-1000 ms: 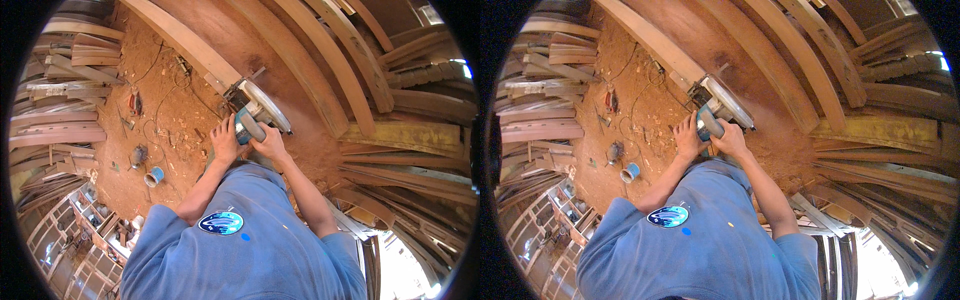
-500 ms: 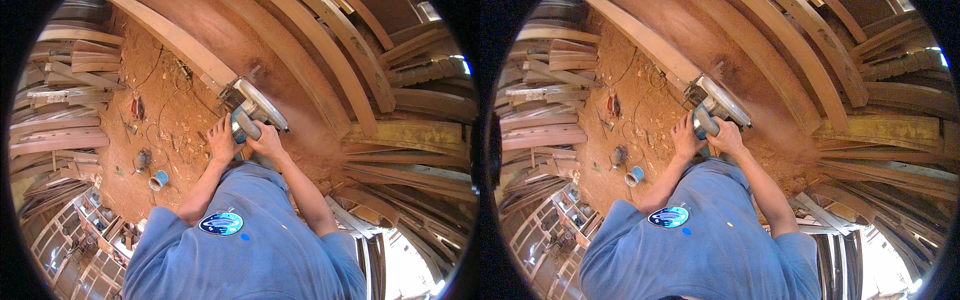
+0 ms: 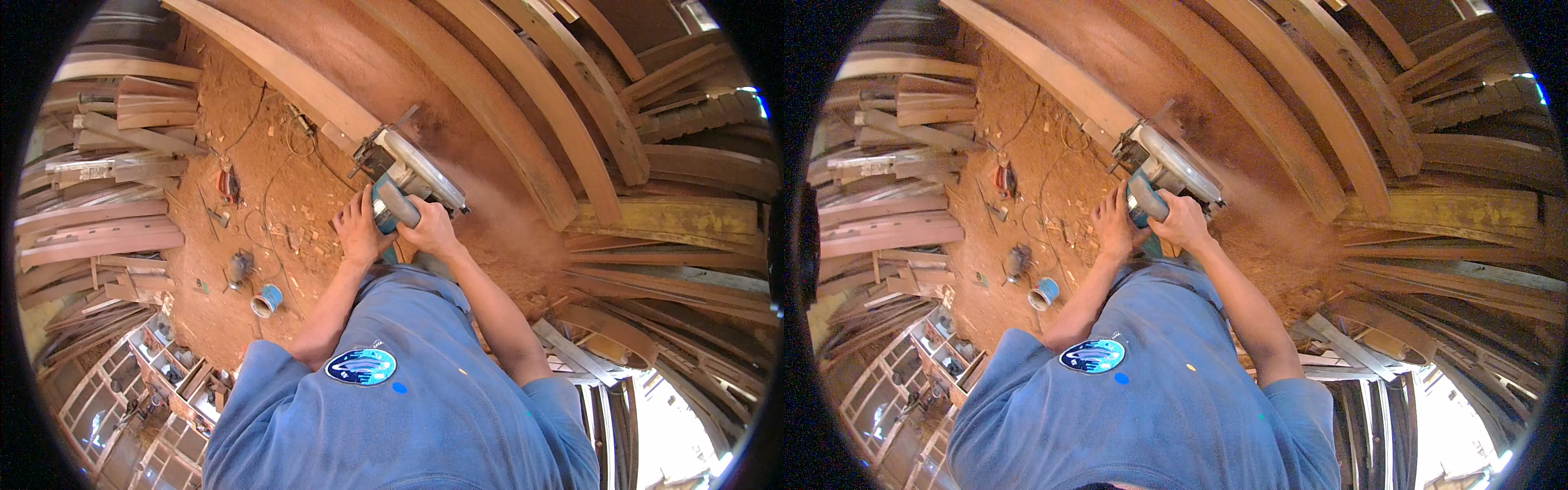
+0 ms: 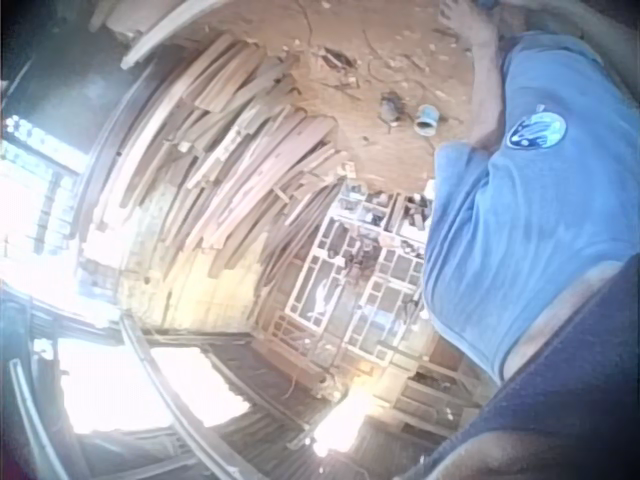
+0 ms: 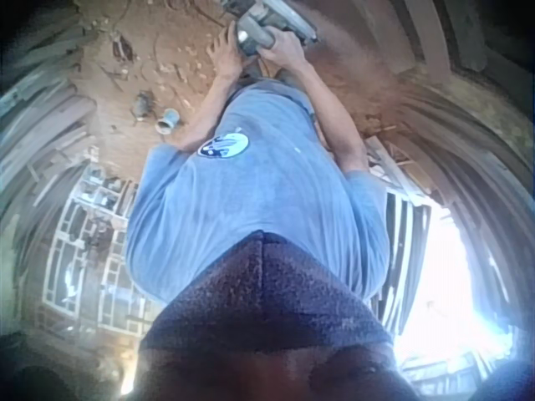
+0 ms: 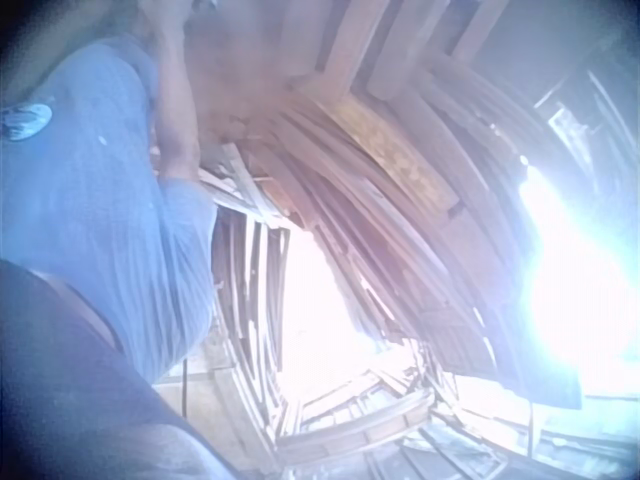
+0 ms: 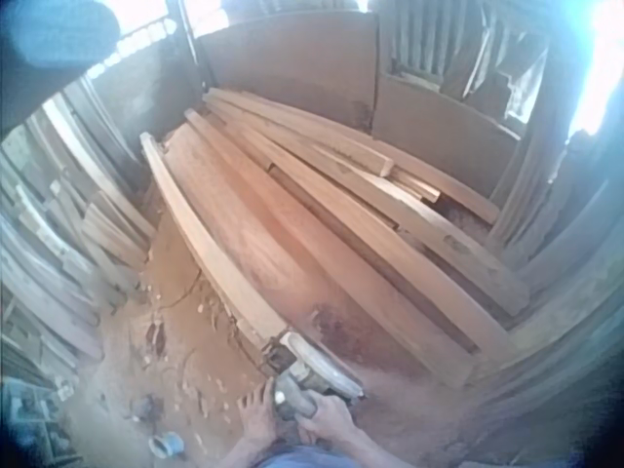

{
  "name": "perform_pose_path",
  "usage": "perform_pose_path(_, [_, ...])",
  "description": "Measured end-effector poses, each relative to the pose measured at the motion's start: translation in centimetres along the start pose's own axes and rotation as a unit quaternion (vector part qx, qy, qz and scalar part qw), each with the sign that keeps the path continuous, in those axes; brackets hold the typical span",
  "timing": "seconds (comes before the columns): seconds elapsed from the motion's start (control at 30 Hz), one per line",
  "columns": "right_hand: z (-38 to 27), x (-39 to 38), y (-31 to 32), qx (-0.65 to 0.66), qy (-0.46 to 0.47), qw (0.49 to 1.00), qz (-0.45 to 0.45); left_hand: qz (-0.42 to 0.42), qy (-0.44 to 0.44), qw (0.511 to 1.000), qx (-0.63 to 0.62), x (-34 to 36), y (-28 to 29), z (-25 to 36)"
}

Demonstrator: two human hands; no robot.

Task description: The person uses an electric planer to smooth the surface of a long wooden plank. After setting the planer aside, they pick up a circular saw and cut the plank into smaller sections.

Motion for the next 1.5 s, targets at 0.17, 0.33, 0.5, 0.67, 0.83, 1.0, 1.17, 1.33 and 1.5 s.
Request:
perform_pose_path(0.17, [-0.11,-0.03,0.06,0.008,-0.001,1.0,-0.009,-0.004,0.005,1.0,0.005,-0.14,-0.15,-0.23])
perform_pose_path(0.33, [-0.31,-0.14,0.16,0.002,0.002,1.0,0.002,0.005,-0.006,1.0,0.021,-0.22,-0.37,-0.3])
perform_pose_path(0.5, [-0.65,-0.17,0.34,0.0,0.001,1.0,-0.003,0.008,-0.006,1.0,0.018,-0.24,-0.54,-0.55])
perform_pose_path(0.67, [-0.39,-0.14,0.25,-0.001,-0.002,1.0,-0.015,0.012,-0.004,1.0,0.013,-0.19,-0.16,-0.06])
perform_pose_path(0.83, [-0.45,-0.18,0.21,-0.003,-0.003,1.0,-0.011,0.015,-0.01,1.0,0.014,-0.18,-0.15,-0.22])
perform_pose_path(1.0, [-0.19,-0.05,-0.02,-0.002,-0.008,1.0,-0.025,0.015,-0.007,1.0,0.002,-0.15,-0.46,-0.5])
perform_pose_path(1.17, [-0.57,0.01,0.28,-0.001,-0.01,1.0,-0.019,0.01,-0.004,1.0,0.015,-0.07,-0.41,-0.54])
perform_pose_path(1.33, [-0.05,0.47,0.1,-0.006,0.005,1.0,-0.007,-0.019,0.004,1.0,0.014,0.47,-0.41,-0.71])
perform_pose_path(1.5, [-0.16,0.51,0.27,-0.009,0.016,1.0,0.008,0.012,-0.028,0.999,0.018,0.51,-0.28,-0.52])
Point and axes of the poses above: each hand's wrist, its own x-axis towards the middle knuckle, its own y-axis out of the back of the hand, z = x × y, the point moved 1 cm from there along x, towards the middle knuckle, and after that the axes turned 6 degrees about -x, right-handed, at the moved point
